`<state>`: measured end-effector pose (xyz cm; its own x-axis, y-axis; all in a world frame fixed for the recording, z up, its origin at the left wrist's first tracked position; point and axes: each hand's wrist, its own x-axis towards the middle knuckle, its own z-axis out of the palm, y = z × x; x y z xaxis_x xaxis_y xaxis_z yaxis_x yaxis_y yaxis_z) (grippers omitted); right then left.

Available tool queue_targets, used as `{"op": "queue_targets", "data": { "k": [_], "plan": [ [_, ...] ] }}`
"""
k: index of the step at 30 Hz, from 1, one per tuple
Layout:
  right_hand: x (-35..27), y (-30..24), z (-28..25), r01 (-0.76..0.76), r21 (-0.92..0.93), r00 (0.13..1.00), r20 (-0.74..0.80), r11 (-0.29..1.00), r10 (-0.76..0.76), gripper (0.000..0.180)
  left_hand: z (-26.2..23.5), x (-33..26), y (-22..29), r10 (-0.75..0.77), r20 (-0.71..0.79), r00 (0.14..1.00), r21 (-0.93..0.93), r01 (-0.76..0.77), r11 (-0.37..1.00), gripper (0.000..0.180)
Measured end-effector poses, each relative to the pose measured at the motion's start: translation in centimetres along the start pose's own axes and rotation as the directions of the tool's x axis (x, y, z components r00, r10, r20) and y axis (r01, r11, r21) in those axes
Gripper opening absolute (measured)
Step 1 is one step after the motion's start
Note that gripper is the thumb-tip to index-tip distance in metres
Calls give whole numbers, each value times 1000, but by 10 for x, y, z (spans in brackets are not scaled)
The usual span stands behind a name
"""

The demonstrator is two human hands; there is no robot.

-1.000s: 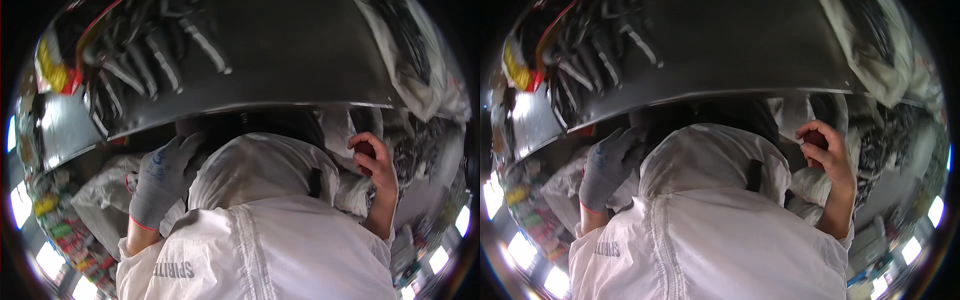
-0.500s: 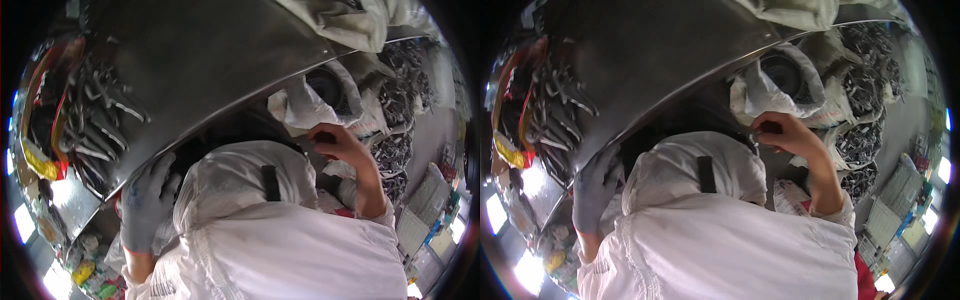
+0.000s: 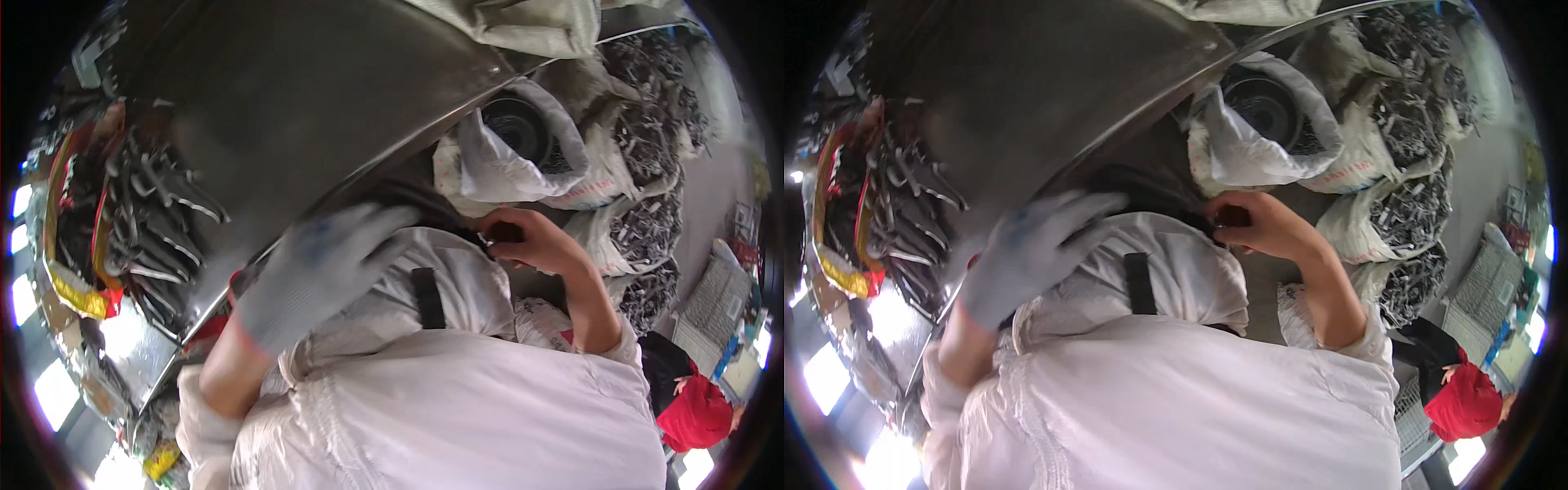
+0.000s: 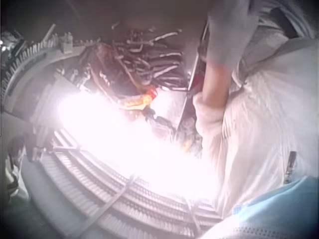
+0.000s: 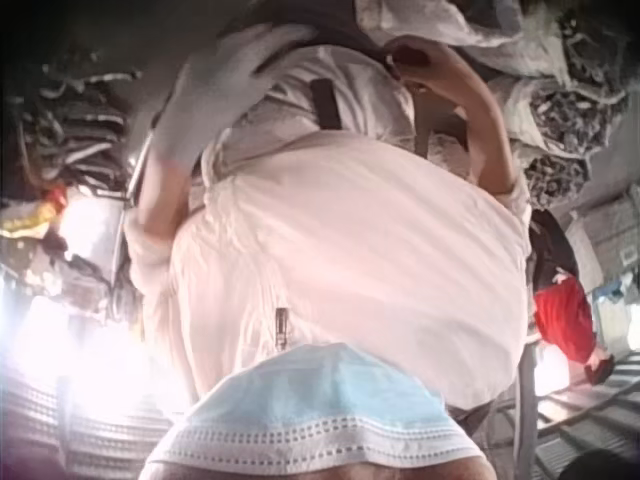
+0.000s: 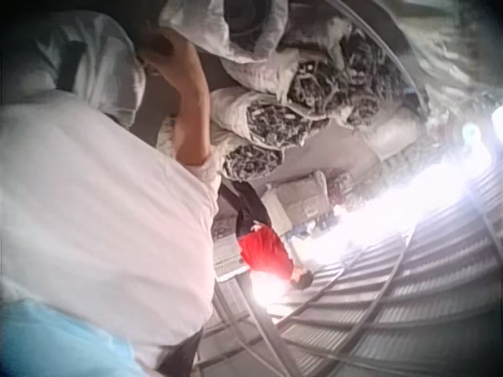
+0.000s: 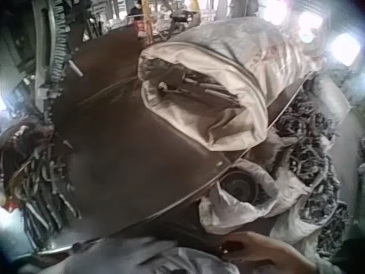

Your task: The person rivets metal plier components together using a press machine, placing the assembled tools on the table. After receiving berries from a coworker, the person puts on gloves and resumes assembling the plier parts under the machine.

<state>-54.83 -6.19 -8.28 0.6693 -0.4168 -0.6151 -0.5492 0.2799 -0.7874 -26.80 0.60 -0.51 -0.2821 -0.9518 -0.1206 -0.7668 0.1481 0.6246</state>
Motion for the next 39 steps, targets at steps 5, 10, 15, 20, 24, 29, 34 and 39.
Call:
{"op": "queue_targets", "data": {
  "k": [5,10,15,20,24,29,34,39],
  "plan": [
    [-5,10,11,413,-362,899,17,836,-437,36,39,64,-8,-143,289,947,133,108,985,22],
    [-26,-18,31,258,-244,965,24,935,-260,38,44,77,0,-158,345,925,126,121,985,25],
    [-23,-17,26,241,-243,970,79,939,-229,35,49,64,-7,-11,174,985,-35,18,999,20],
    [-23,-19,17,288,-225,958,79,931,-277,33,22,58,10,-87,225,971,14,86,996,18],
    [-27,-21,-2,228,-265,972,10,937,-234,33,12,58,13,-158,205,966,1,161,987,18],
    [-11,7,-22,12,-27,1000,9,1000,-12,28,7,60,15,-173,201,964,5,176,984,20],
    [-3,154,-25,-311,-212,950,-52,927,307,19,8,50,16,-178,168,970,0,180,984,24],
    [-28,225,67,-629,-180,637,439,756,634,23,11,50,0,-157,189,969,54,150,987,26]
  ]
}}
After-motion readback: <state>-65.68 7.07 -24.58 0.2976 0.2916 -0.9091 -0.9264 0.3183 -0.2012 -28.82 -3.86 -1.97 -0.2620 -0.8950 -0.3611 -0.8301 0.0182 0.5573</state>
